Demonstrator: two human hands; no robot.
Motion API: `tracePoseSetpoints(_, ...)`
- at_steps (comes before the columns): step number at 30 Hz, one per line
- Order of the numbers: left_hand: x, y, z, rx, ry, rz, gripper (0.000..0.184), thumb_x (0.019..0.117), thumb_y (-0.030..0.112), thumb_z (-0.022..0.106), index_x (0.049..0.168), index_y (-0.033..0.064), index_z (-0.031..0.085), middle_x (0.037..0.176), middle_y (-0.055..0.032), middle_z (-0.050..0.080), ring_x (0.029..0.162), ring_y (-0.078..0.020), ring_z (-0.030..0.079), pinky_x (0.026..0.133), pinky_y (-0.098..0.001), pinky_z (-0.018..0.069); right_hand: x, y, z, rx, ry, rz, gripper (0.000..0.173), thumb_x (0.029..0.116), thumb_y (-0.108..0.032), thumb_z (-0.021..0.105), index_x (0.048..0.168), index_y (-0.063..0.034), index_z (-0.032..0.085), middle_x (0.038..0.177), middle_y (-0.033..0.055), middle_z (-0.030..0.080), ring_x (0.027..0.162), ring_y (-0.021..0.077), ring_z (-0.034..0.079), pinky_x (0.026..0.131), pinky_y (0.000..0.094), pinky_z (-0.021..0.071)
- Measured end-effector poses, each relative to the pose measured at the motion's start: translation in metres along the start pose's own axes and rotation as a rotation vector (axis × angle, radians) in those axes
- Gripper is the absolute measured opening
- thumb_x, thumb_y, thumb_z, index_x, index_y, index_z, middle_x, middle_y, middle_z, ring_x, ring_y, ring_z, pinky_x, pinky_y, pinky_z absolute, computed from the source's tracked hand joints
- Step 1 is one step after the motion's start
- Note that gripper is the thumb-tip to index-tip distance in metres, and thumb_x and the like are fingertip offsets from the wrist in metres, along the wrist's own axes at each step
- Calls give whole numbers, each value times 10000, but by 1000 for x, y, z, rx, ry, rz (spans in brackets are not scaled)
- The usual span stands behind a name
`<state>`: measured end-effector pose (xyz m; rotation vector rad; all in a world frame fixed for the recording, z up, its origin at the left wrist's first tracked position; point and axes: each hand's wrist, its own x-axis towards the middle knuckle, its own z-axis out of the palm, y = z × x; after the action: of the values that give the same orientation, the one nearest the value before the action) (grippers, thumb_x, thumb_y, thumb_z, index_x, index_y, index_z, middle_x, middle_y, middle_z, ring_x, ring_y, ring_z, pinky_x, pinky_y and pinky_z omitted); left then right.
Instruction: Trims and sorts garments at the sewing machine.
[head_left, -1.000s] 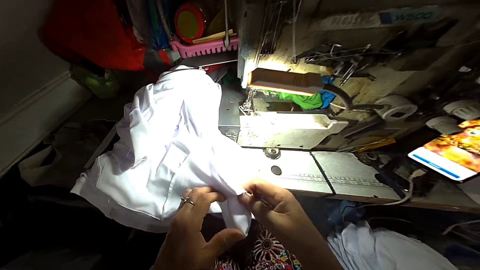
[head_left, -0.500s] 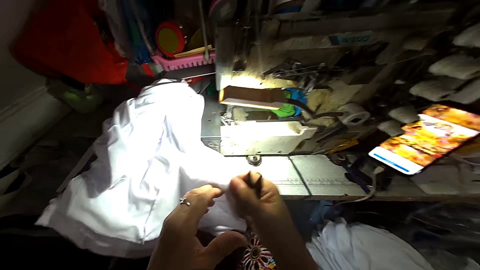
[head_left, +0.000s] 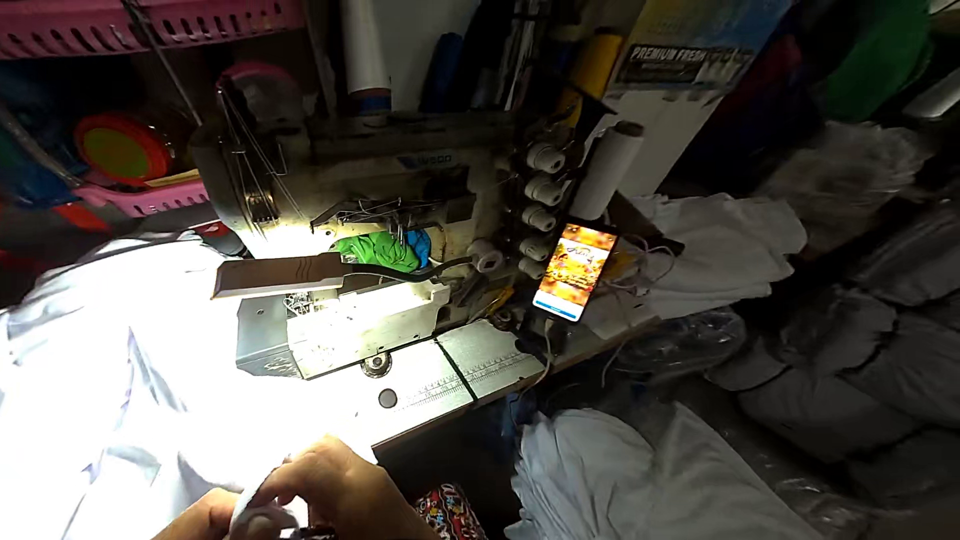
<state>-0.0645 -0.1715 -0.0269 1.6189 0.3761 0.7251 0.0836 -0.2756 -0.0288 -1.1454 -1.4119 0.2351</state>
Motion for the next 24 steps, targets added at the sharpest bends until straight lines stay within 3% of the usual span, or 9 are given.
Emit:
tracePoseSetpoints(3, 4, -5, -6, -91, 0, -34, 189, 1006, 148, 635, 956, 288, 752, 902, 173, 754, 815, 1, 716, 784, -255, 620, 5, 10, -4, 71, 27, 25, 127, 935, -10, 674, 1000, 85, 726, 880, 171, 703, 799, 167, 663, 740, 249, 545)
tracePoseSetpoints(6, 10, -4, -13, -136, 58, -13, 248, 1004, 79, 598, 983, 292, 724, 922, 157, 755, 846, -7, 716, 822, -272, 618, 8, 25, -15, 187, 73, 220, 147, 970, -26, 612, 995, 78, 714, 722, 62, 636, 563, -2, 509, 533, 157, 436)
tracePoseSetpoints(8, 18, -2, -16, -213, 108, 8, 265, 1000, 48, 585, 1013, 291, 688, 941, 151, 751, 861, -1, 709, 825, -248, 606, 6, 35, -35, 147, 147, 299, 183, 962, -39, 578, 1040, 44, 721, 851, 40, 665, 683, -30, 551, 628, 146, 473)
tracePoseSetpoints(10, 29, -3, -17, -266, 120, 38, 250, 1015, 54, 570, 1047, 278, 674, 960, 141, 754, 858, 3, 711, 798, -218, 604, 2, 41, -68, 57, 315, 313, 216, 956, -34, 552, 1072, 30, 723, 979, 23, 693, 795, -34, 607, 706, 153, 518)
tracePoseSetpoints(13, 46, -32, -10, -161, 127, -8, 228, 992, -25, 531, 999, 176, 640, 873, 133, 719, 775, 10, 674, 734, -209, 588, -8, 42, -147, -150, 664, 400, 217, 1015, -187, 578, 1136, -63, 709, 887, -57, 684, 586, -28, 503, 531, 178, 437)
tracePoseSetpoints(15, 57, -61, -5, 45, 50, -25, 138, 976, -9, 566, 1000, 107, 637, 834, 141, 666, 752, 29, 628, 727, -189, 552, -15, 40, -208, -360, 896, 430, 279, 1053, -256, 534, 1215, -65, 657, 905, -19, 637, 591, 19, 465, 533, 228, 422)
tracePoseSetpoints(17, 64, -69, 3, 85, -1, -31, 93, 987, 20, 577, 992, 91, 637, 813, 125, 666, 714, 23, 630, 688, -180, 550, -19, 50, -269, -559, 1069, 448, 373, 1073, -361, 505, 1268, -63, 619, 987, 23, 620, 719, 61, 539, 655, 291, 497)
tracePoseSetpoints(20, 70, -72, 7, -60, -37, -70, 129, 992, 7, 563, 996, 115, 632, 809, 102, 694, 699, -21, 671, 682, -216, 594, -24, 61, -334, -718, 1054, 500, 487, 1097, -384, 453, 1348, 15, 576, 1188, 225, 634, 959, 301, 619, 853, 536, 500)
tracePoseSetpoints(24, 69, -70, 3, -95, -72, -99, 196, 978, -8, 552, 987, 165, 644, 799, 148, 678, 697, 14, 640, 676, -188, 561, -17, 67, -363, -772, 926, 587, 389, 1095, -332, 483, 1229, 1, 633, 975, 168, 629, 710, 218, 530, 652, 443, 460)
